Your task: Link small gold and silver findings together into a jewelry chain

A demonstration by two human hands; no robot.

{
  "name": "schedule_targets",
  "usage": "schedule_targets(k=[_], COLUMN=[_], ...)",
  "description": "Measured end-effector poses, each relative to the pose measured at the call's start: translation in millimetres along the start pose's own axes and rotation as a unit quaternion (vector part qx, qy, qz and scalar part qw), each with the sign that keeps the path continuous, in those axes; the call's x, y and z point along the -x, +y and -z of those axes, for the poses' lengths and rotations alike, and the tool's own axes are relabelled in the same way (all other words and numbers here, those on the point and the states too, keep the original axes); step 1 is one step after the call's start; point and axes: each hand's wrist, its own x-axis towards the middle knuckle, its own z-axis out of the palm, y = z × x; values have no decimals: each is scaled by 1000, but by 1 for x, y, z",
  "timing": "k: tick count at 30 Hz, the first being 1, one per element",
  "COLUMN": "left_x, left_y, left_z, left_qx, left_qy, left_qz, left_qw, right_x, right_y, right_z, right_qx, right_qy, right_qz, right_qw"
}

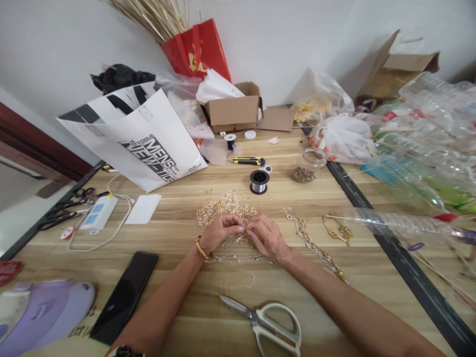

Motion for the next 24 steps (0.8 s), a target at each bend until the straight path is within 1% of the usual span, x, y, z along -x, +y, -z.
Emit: schedule_targets(k=[8, 13, 24], left_x=[0, 0, 1], left_y=[-3, -3, -1], left_z=[2, 2, 2], left_qx=[-10, -10, -31], left_qy=[-2, 11, 3], left_qz=[-19, -17, -24], left_qw=[1000, 1000, 999], right_x=[0, 0, 1], right_y=[1, 1, 2], right_z=[0, 0, -1], right_qx=[6, -2, 8], right_qy=[-12, -15, -26], right_qz=[-4, 0, -5], right_qw=[1000, 1000, 1000])
